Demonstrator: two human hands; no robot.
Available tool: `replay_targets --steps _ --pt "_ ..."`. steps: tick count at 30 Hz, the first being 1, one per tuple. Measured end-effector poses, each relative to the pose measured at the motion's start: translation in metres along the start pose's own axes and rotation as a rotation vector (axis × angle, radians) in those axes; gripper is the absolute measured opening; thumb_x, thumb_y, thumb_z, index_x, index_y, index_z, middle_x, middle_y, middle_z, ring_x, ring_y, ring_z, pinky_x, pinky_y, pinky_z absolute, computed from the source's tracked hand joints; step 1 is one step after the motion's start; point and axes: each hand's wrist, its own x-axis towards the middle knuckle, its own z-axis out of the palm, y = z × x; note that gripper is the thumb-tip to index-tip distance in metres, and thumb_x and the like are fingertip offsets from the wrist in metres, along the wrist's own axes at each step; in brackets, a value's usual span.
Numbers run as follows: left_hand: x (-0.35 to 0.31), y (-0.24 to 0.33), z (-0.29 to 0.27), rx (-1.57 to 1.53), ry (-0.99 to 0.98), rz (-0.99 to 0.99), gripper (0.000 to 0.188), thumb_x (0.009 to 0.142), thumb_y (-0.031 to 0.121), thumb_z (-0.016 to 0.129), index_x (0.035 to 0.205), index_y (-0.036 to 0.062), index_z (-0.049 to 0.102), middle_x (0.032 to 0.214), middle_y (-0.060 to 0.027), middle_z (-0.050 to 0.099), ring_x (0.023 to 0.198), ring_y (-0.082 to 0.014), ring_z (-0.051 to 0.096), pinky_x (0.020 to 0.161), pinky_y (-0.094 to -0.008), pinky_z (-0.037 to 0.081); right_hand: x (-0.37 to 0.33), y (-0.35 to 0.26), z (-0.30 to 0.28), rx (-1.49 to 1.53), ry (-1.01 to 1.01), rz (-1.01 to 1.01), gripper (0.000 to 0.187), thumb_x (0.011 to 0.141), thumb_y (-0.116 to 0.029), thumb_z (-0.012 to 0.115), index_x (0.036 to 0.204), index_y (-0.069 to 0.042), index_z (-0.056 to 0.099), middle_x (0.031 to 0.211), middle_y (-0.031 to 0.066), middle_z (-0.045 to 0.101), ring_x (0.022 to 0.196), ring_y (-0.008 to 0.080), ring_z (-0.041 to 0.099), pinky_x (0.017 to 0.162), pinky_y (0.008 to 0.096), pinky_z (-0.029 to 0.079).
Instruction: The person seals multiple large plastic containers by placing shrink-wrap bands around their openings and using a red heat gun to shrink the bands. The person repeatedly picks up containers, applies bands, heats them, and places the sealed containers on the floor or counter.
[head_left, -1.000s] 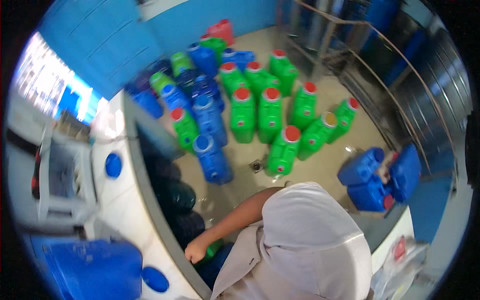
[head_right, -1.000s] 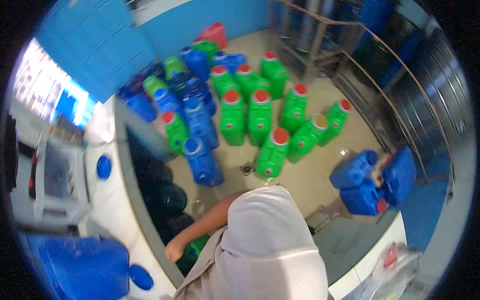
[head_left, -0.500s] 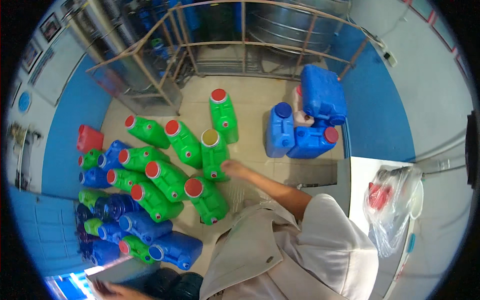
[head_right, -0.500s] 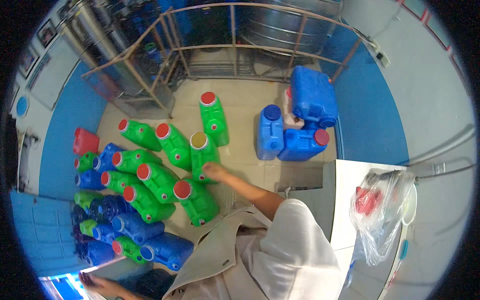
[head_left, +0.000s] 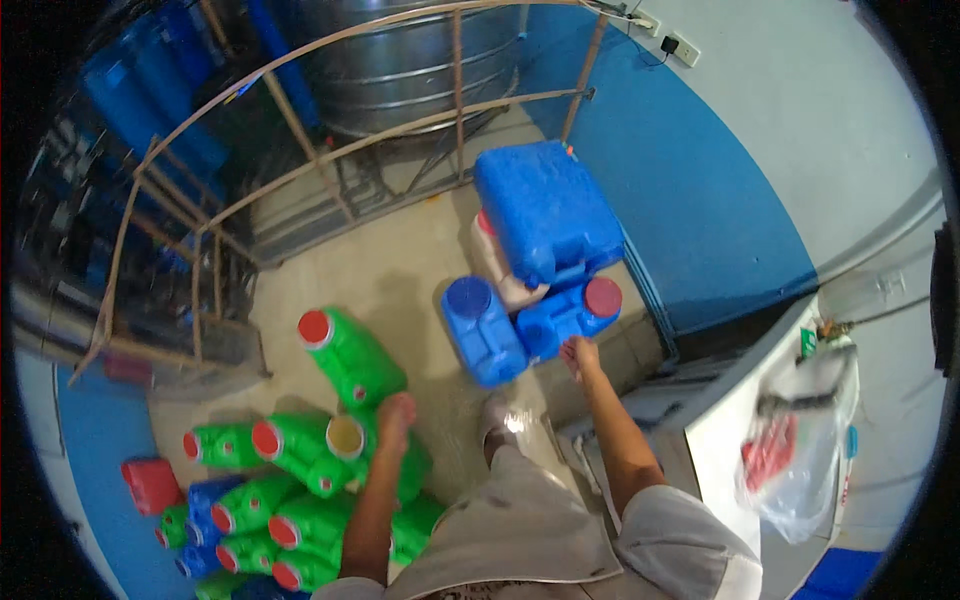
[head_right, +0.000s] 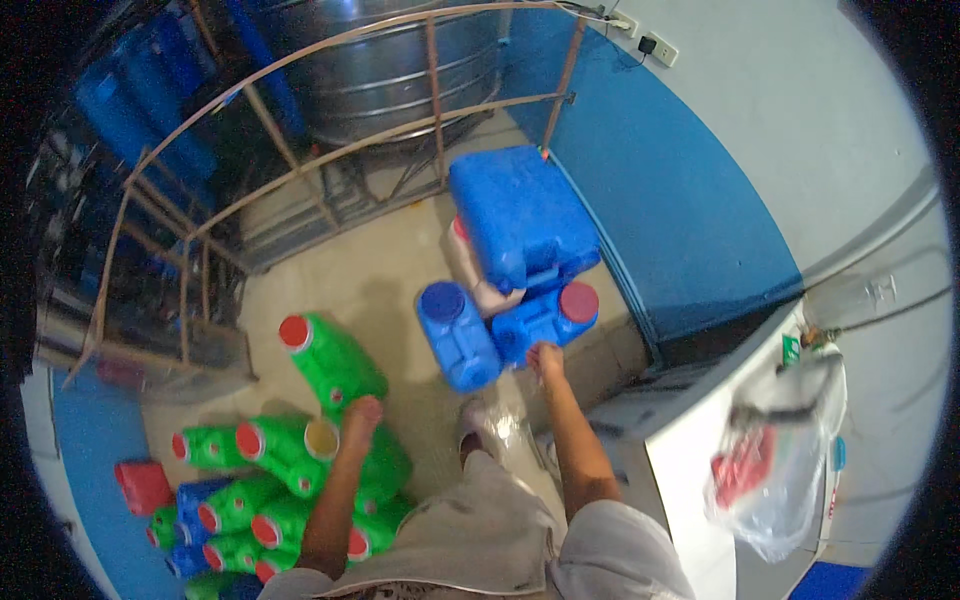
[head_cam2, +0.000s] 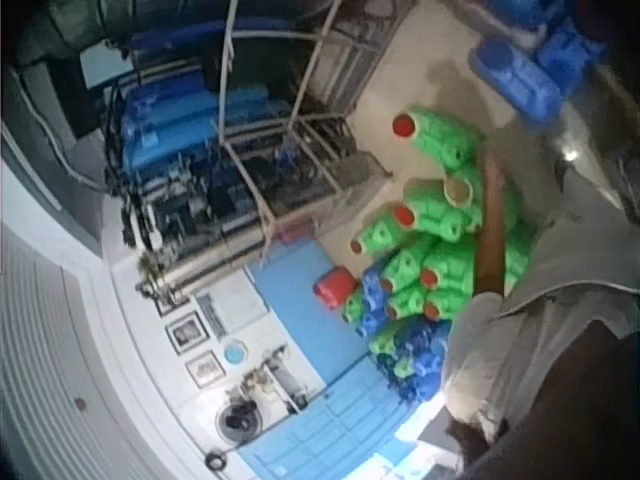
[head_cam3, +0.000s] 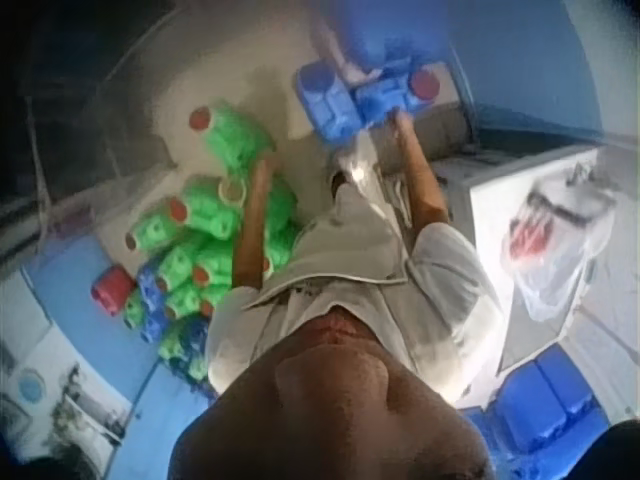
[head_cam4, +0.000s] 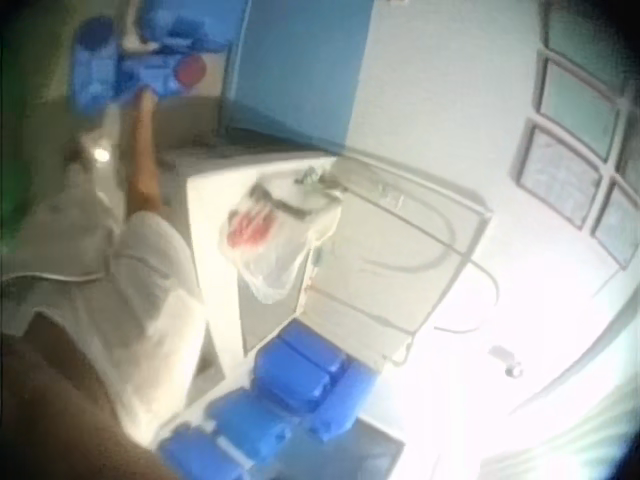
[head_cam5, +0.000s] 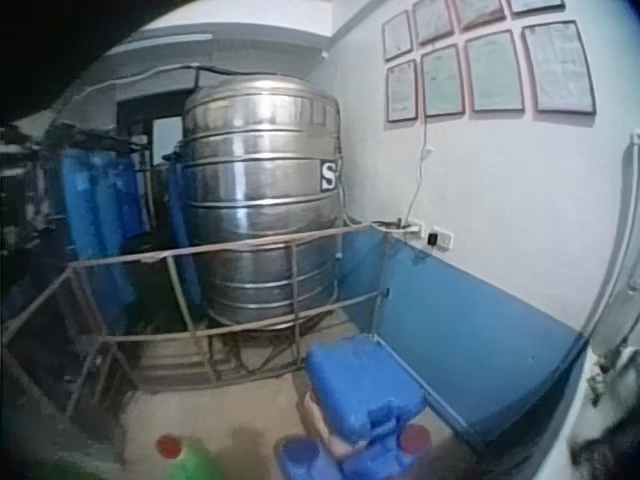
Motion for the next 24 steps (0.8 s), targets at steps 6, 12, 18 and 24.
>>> replay_targets --steps 6,12,18,24 --pt "0.232 -0.161 0.12 0.182 -0.029 -0.358 0.051 0.078 0.02 0.064 0.121 0.0011 0.046 0.114 -0.013 0.055 0.105 -0.0279 0.05 0.084 -0.04 0.042 0.116 -0.017 0.048 -1.195 0.42 -0.925 0.041 0.074 -0.001 0.051 0.115 -0.006 0.048 0.119 0.0215 0.043 0.109 0.0353 0.046 0.09 0.0449 0.039" --pt "0.275 -0.161 0.181 0.018 -0.009 -0.428 0.067 0.073 0.012 0.069 0.13 0.0031 0.034 0.103 -0.012 0.056 0.096 -0.0275 0.052 0.083 -0.0434 0.042 0.184 -0.066 0.053 -1.961 0.03 -1.166 0.034 0.08 -0.014 0.048 0.114 -0.013 0.051 0.11 0.0114 0.054 0.119 0.0327 0.04 0.101 0.0476 0.03" --pt "0.23 -0.121 0.104 0.055 0.176 -0.222 0.043 0.074 0.01 0.067 0.109 0.0003 0.044 0.07 -0.0072 0.052 0.06 -0.0168 0.051 0.052 -0.0321 0.044 0.122 -0.143 0.121 -1.791 -0.486 -1.604 0.034 0.071 -0.024 0.063 0.101 -0.01 0.054 0.084 0.0086 0.061 0.077 0.0254 0.062 0.074 0.0432 0.047" --pt "0.092 0.07 0.102 0.321 0.043 -0.003 0.025 0.077 0.012 0.062 0.093 0.0014 0.046 0.067 -0.006 0.05 0.053 -0.0163 0.048 0.044 -0.0297 0.041 -0.072 -0.323 0.189 -1.447 -0.131 -1.301 0.044 0.077 -0.043 0.059 0.098 -0.004 0.055 0.079 0.0222 0.062 0.076 0.0379 0.061 0.069 0.0484 0.048"
